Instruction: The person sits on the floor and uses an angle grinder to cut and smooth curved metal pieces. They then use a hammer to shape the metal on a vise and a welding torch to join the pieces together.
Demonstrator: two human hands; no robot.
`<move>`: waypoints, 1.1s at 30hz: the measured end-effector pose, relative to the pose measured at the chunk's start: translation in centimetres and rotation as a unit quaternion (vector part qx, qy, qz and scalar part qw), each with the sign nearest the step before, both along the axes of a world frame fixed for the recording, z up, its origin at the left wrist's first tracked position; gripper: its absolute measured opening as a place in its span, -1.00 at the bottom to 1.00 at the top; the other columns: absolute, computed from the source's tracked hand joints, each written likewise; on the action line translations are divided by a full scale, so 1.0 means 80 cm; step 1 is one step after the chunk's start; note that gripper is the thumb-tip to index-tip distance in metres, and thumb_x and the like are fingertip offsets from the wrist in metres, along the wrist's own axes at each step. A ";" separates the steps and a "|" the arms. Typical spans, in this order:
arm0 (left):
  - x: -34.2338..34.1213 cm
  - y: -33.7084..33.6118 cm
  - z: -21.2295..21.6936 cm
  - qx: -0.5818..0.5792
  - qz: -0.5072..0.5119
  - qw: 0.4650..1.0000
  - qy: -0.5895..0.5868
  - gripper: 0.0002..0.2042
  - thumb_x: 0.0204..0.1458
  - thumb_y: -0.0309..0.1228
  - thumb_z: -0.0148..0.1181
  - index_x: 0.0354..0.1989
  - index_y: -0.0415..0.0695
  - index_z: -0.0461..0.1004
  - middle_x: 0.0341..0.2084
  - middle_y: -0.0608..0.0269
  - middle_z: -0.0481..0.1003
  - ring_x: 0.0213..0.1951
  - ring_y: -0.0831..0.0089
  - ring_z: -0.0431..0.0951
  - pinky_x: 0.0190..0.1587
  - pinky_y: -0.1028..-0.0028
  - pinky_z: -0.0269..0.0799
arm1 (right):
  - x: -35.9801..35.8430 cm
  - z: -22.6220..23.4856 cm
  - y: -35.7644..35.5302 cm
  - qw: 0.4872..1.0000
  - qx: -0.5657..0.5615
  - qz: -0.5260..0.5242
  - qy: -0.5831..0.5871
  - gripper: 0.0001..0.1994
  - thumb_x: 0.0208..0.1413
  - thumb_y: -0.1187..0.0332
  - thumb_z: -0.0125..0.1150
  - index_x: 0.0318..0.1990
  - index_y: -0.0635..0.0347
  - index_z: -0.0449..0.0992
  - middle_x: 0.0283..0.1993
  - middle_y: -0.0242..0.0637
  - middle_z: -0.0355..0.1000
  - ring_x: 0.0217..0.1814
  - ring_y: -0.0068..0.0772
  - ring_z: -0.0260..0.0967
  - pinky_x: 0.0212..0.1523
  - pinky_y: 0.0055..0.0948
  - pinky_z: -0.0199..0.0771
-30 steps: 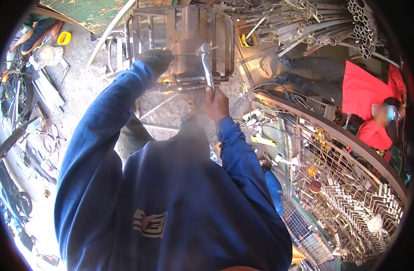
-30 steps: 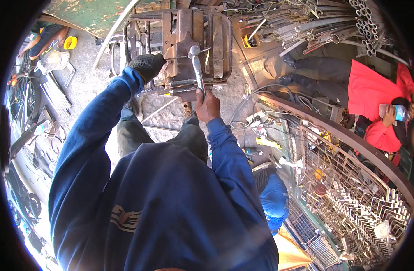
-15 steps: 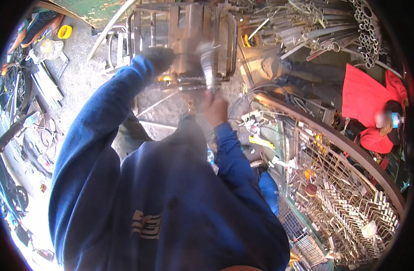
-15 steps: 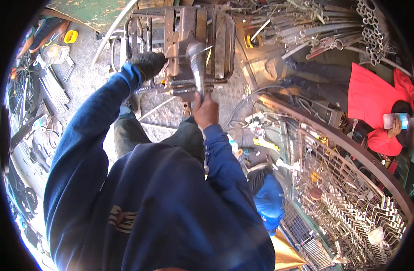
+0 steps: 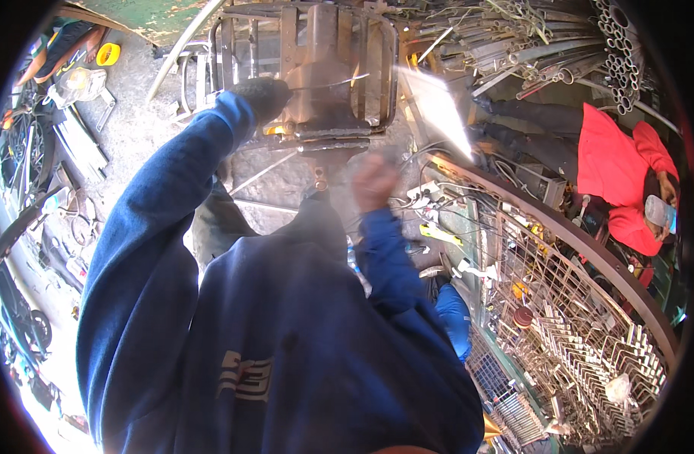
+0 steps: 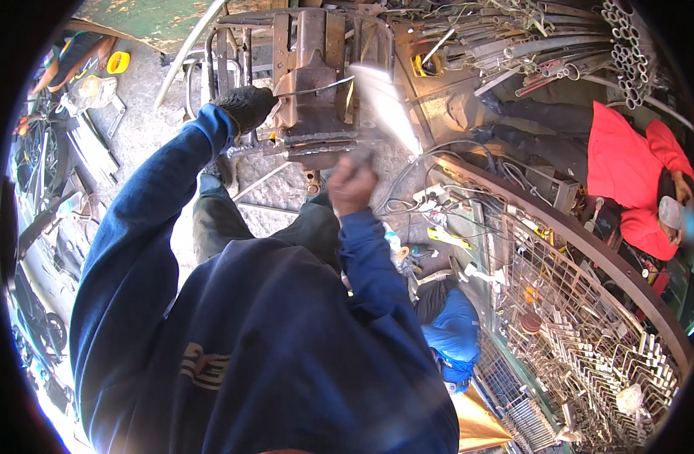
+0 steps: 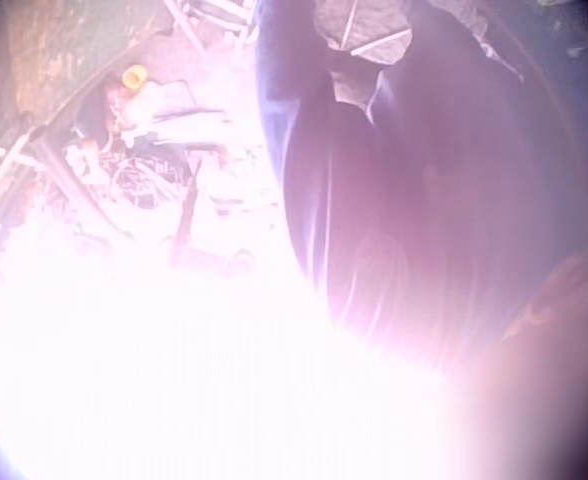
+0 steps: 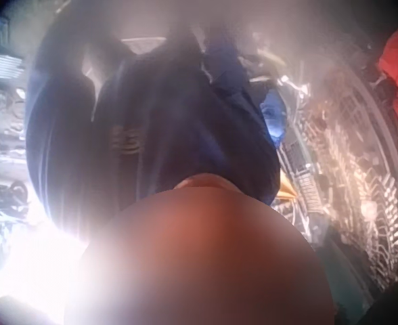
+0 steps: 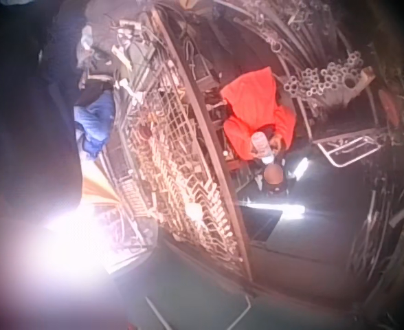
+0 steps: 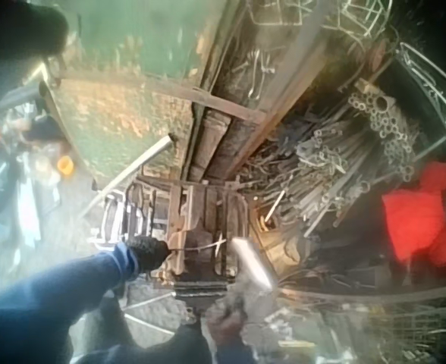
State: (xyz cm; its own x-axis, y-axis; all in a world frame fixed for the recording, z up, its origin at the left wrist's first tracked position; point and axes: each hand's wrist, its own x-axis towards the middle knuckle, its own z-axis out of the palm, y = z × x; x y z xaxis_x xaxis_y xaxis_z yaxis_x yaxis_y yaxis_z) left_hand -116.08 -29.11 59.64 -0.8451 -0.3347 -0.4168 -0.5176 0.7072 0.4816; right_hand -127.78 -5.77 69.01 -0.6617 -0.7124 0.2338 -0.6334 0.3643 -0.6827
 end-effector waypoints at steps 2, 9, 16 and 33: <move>0.000 0.003 -0.003 0.005 -0.033 0.999 -0.018 -0.70 0.21 -0.24 -0.07 -0.19 -0.18 0.55 -0.30 -0.07 0.57 -0.21 0.00 0.58 -0.13 0.12 0.45 | 0.007 -0.036 0.014 0.984 0.162 -0.028 -0.071 -0.61 0.28 0.13 -0.06 -0.21 0.38 0.41 -0.46 0.08 0.43 -0.47 0.19 0.40 -0.45 -0.05 0.38; -0.007 -0.005 -0.012 -0.005 -0.053 0.999 -0.011 -0.67 0.22 -0.22 -0.09 -0.27 -0.19 0.54 -0.40 -0.10 0.55 -0.30 -0.06 0.58 -0.23 0.04 0.45 | -0.060 0.069 -0.006 0.976 -0.120 -0.103 -0.148 -0.58 0.33 -0.04 -0.16 -0.32 0.17 0.29 -0.66 -0.46 0.17 -0.69 -0.63 0.14 -0.66 -0.60 0.21; -0.012 -0.008 -0.025 0.016 -0.038 0.998 -0.050 -0.68 0.23 -0.24 -0.10 -0.22 -0.17 0.55 -0.40 -0.09 0.56 -0.27 -0.05 0.58 -0.23 0.08 0.47 | 0.006 -0.001 -0.012 0.999 0.002 0.002 0.043 -0.66 0.23 0.18 0.01 -0.14 0.37 0.37 -0.56 0.07 0.42 -0.58 0.21 0.36 -0.47 -0.09 0.45; -0.012 -0.001 -0.022 0.018 -0.004 0.999 -0.026 -0.68 0.20 -0.23 -0.06 -0.25 -0.21 0.55 -0.37 -0.11 0.56 -0.25 -0.05 0.58 -0.17 0.09 0.47 | 0.009 0.004 -0.007 0.996 -0.082 -0.028 0.011 -0.65 0.26 0.09 0.00 -0.27 0.25 0.34 -0.61 -0.13 0.32 -0.65 -0.15 0.29 -0.62 -0.28 0.31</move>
